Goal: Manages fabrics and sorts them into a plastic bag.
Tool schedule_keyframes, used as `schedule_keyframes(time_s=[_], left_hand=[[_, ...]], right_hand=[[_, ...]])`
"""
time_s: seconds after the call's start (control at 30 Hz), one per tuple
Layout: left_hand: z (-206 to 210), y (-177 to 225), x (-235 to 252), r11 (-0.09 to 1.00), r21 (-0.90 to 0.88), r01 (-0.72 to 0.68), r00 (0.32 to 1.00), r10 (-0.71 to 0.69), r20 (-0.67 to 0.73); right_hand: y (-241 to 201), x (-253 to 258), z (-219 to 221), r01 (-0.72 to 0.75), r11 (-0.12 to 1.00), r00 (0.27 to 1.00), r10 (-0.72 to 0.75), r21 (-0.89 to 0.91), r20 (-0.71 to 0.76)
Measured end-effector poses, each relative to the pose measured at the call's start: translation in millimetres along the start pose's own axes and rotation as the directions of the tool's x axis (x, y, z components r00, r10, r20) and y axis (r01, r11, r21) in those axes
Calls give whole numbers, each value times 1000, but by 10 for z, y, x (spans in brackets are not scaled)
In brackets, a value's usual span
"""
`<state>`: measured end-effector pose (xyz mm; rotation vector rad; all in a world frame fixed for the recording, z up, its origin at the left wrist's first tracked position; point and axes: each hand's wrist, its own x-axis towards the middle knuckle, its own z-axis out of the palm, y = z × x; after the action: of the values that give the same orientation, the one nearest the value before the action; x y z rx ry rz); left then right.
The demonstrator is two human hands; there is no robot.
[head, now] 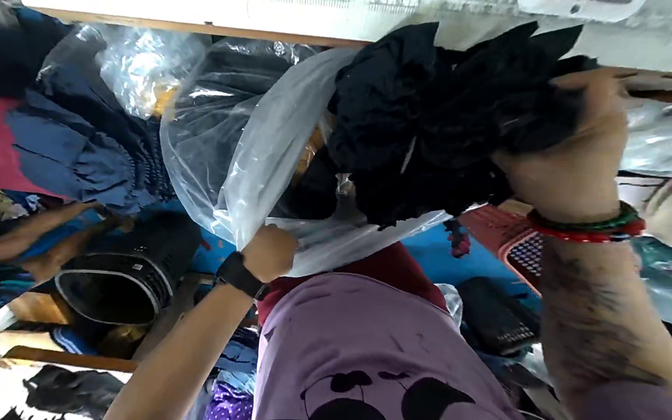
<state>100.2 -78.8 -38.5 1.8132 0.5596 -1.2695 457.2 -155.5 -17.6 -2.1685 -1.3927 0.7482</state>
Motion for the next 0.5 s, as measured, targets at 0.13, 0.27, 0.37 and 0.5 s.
schedule_keyframes(time_s=[0.13, 0.27, 0.37, 0.5], left_hand=[[-188, -9, -175, 998, -55, 41, 974, -52, -222], [-119, 131, -306, 1000, 24, 18, 985, -14, -172], [-40, 185, -414, 1000, 25, 6, 996, -4, -92], [-37, 180, -559, 999, 48, 4, 991, 3, -135]], right_hand=[[-480, -107, 292, 216, 952, 928, -131, -218, 349], [-506, 130, 1141, 156, 944, 787, 58, -290, 614], [-235, 575, 1757, 52, 943, 773, 171, -329, 610], [-776, 736, 1738, 97, 916, 803, 160, -390, 575]])
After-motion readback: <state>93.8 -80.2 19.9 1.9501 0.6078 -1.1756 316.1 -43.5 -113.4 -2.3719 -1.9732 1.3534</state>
